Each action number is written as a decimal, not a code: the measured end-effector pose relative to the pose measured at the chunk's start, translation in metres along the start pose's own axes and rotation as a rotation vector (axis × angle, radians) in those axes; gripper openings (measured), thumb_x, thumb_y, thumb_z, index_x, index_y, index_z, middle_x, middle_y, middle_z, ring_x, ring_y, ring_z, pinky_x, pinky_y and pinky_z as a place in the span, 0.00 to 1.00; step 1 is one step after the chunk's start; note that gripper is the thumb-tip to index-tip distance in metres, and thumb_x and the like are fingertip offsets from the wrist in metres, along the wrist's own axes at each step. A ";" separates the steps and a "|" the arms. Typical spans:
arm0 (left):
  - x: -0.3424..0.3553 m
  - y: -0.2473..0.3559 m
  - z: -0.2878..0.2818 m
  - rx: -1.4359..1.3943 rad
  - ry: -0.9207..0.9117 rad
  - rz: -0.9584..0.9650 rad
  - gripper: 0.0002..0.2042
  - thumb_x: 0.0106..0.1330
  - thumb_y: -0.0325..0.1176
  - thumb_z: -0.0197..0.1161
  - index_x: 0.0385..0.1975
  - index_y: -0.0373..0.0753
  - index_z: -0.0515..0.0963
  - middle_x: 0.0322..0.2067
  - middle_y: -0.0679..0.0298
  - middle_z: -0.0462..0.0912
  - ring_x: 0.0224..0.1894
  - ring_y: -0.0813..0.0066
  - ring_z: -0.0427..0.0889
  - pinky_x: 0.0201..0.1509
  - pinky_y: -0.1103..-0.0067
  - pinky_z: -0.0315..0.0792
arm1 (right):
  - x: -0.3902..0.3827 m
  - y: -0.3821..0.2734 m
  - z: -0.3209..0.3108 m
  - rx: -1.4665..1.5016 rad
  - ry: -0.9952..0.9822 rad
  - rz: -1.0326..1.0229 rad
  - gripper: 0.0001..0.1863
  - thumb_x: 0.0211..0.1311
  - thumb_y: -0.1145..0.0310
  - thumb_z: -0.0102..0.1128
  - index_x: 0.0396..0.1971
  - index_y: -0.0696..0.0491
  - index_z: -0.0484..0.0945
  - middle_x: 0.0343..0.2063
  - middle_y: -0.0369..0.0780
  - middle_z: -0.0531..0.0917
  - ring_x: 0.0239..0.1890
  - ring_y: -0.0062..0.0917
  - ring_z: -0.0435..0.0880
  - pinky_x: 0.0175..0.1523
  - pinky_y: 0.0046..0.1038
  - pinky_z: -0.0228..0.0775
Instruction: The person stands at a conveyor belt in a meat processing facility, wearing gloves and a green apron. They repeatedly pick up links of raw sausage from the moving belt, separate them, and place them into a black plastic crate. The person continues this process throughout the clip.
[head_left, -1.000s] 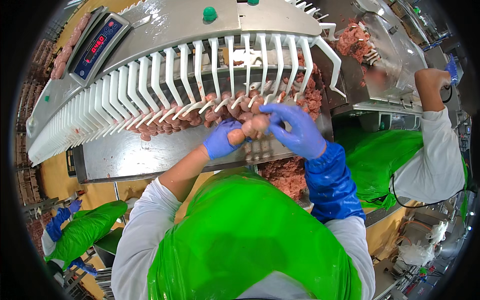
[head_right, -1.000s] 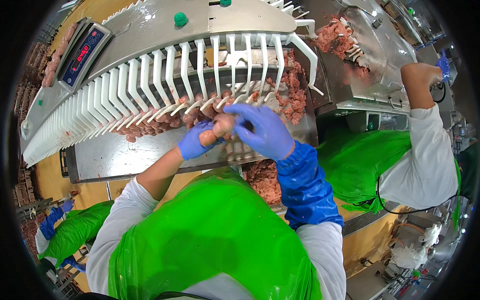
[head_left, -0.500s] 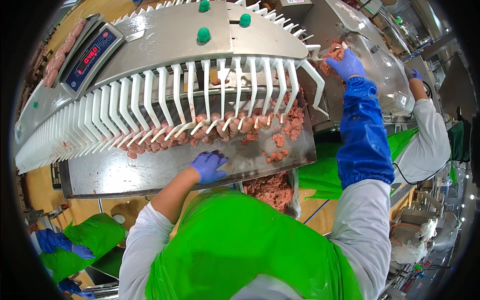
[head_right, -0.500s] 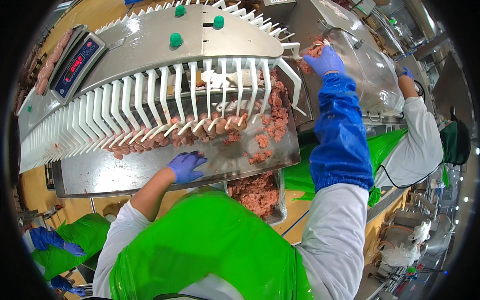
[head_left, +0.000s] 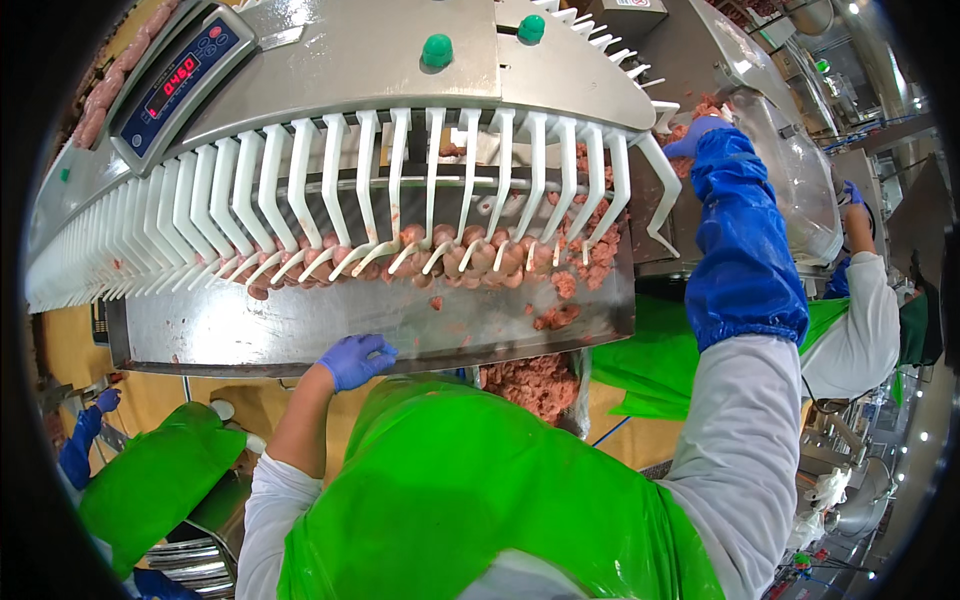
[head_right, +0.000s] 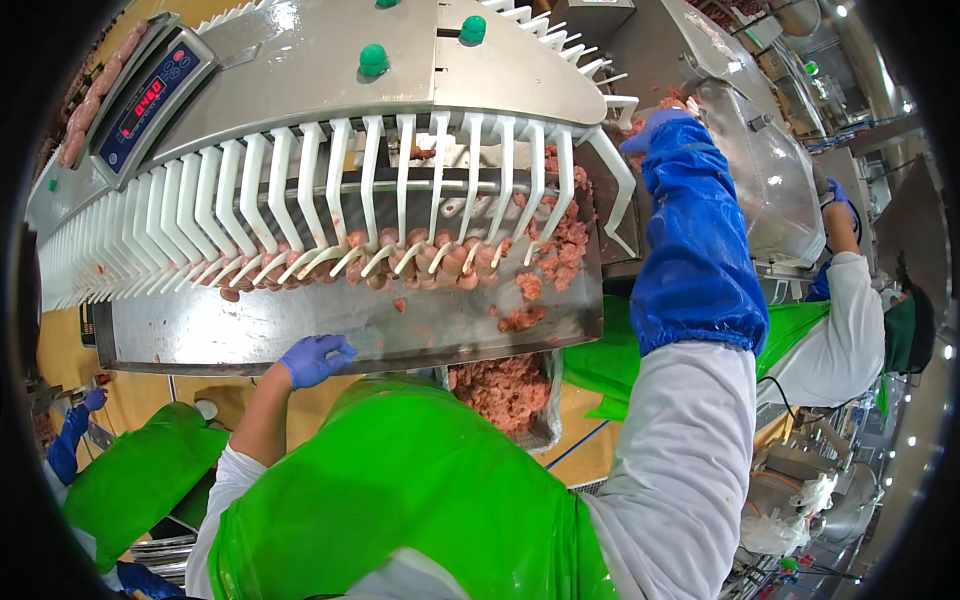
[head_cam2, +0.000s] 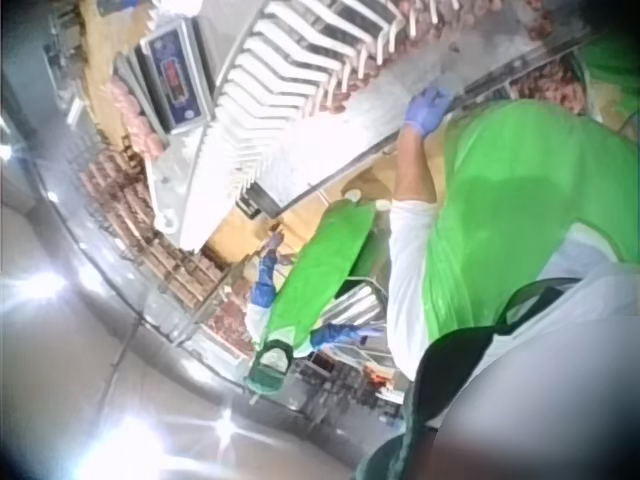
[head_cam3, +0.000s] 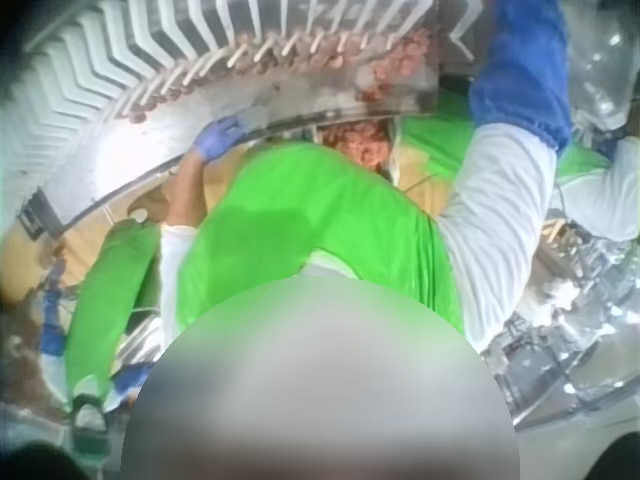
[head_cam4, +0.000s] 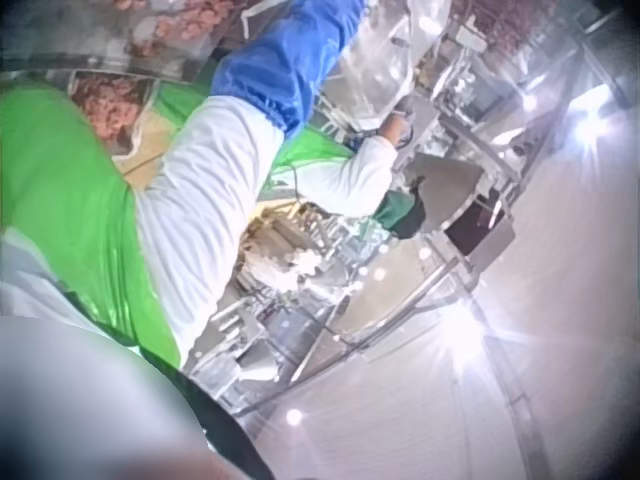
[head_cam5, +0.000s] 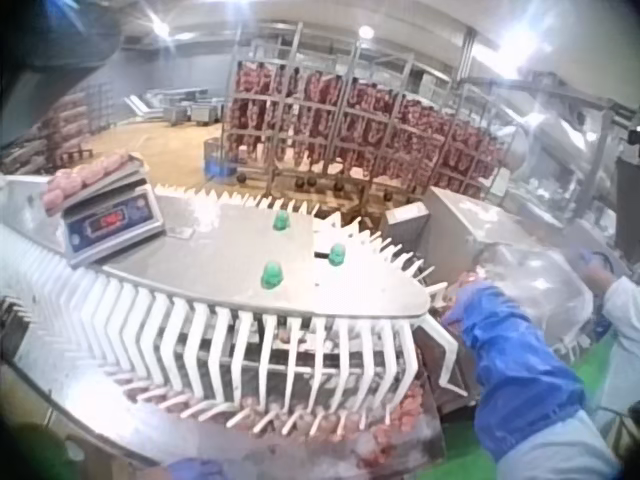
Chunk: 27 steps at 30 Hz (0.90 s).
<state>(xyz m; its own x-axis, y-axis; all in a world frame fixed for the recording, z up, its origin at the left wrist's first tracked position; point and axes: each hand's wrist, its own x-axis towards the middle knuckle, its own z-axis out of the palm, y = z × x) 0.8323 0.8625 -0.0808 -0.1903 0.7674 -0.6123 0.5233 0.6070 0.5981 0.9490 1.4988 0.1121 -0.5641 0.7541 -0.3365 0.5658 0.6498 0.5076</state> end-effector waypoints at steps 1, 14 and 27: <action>0.000 -0.001 0.000 0.038 0.044 0.018 0.20 0.69 0.52 0.53 0.49 0.45 0.77 0.50 0.54 0.79 0.53 0.51 0.76 0.60 0.64 0.68 | -0.002 -0.006 -0.005 -0.015 -0.025 -0.007 0.47 0.38 0.27 0.63 0.49 0.54 0.82 0.50 0.48 0.82 0.52 0.40 0.81 0.58 0.37 0.71; -0.004 -0.045 -0.026 -0.004 0.169 -0.018 0.19 0.67 0.44 0.59 0.53 0.42 0.77 0.54 0.50 0.78 0.56 0.53 0.77 0.61 0.68 0.69 | 0.007 0.022 0.123 0.624 0.197 -0.616 0.13 0.65 0.58 0.57 0.42 0.48 0.83 0.31 0.37 0.85 0.34 0.24 0.84 0.40 0.29 0.75; 0.125 -0.038 -0.006 0.588 -0.213 -0.361 0.50 0.59 0.61 0.59 0.72 0.35 0.45 0.73 0.46 0.43 0.75 0.50 0.43 0.77 0.68 0.46 | -0.038 -0.198 0.453 1.658 0.349 0.502 0.45 0.63 0.45 0.60 0.72 0.54 0.52 0.69 0.50 0.60 0.71 0.40 0.58 0.73 0.32 0.50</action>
<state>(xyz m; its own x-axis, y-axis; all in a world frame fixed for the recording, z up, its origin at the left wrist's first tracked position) 0.7836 0.9364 -0.1769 -0.3014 0.4467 -0.8424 0.8299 0.5579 -0.0012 1.1308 1.3845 -0.3351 -0.1257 0.9831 -0.1333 0.5421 -0.0445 -0.8391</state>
